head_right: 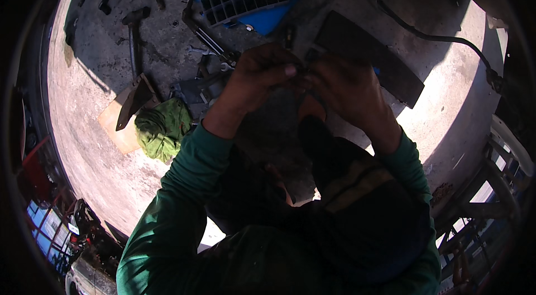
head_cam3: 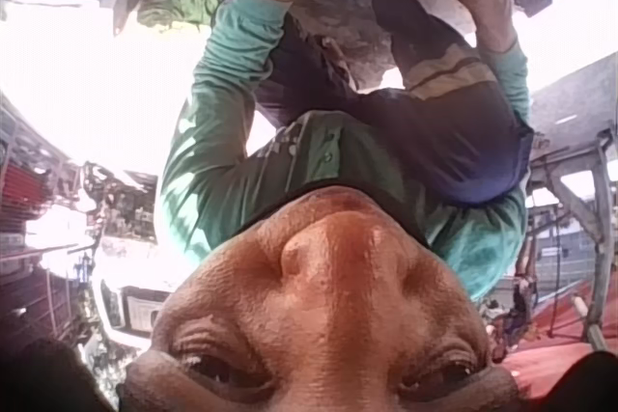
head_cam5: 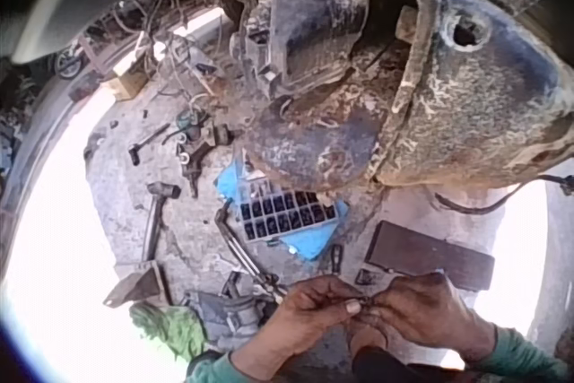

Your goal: The person sits on the floor and uses a wrench to tighten a bolt on a small mechanical component. They repeatedly adjust the part and the tool, then set the wrench down and continue to manipulate the component by hand.

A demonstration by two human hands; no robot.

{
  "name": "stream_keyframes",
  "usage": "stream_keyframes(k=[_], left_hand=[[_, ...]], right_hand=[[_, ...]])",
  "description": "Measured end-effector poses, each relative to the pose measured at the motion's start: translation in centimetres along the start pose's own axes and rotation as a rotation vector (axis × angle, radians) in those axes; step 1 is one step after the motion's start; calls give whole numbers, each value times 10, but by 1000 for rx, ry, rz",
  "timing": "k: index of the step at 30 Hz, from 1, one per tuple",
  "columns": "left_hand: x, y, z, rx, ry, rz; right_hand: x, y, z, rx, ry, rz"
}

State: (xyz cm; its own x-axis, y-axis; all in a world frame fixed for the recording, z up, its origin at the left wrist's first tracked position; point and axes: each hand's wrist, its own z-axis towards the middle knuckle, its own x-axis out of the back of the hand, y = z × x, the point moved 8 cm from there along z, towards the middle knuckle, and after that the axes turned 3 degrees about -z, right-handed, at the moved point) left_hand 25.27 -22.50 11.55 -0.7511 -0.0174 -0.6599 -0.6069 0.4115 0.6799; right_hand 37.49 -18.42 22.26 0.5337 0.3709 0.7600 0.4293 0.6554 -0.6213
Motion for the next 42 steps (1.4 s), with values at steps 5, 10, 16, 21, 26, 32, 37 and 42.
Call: stream_keyframes(k=[5, 10, 16, 21, 26, 32, 37, 42], left_hand=[[-1, 2, -4, -24, -6, 39], [-7, 5, -7, -7, -18, -43], [-1, 1, -6, -13, -4, 76], [1, 0, -3, -16, 18, 101], [6, -4, 1, -42, 15, 72], [3, 0, 2, -6, 2, -14], [4, 0, 3, -24, 21, 38], [4, 3, 2, -76, 109, 129]], right_hand=[[1, -4, 1, 2, -10, 67], [-2, -3, -1, 10, -12, 84], [-8, 1, -4, 23, -2, 80], [-5, 3, -1, 21, 12, 63], [-2, 1, 2, 37, 62, 42], [-1, -2, 4, 43, 55, -13], [-4, -2, 1, 49, 47, -58], [-8, -1, 1, 33, 38, -37]])
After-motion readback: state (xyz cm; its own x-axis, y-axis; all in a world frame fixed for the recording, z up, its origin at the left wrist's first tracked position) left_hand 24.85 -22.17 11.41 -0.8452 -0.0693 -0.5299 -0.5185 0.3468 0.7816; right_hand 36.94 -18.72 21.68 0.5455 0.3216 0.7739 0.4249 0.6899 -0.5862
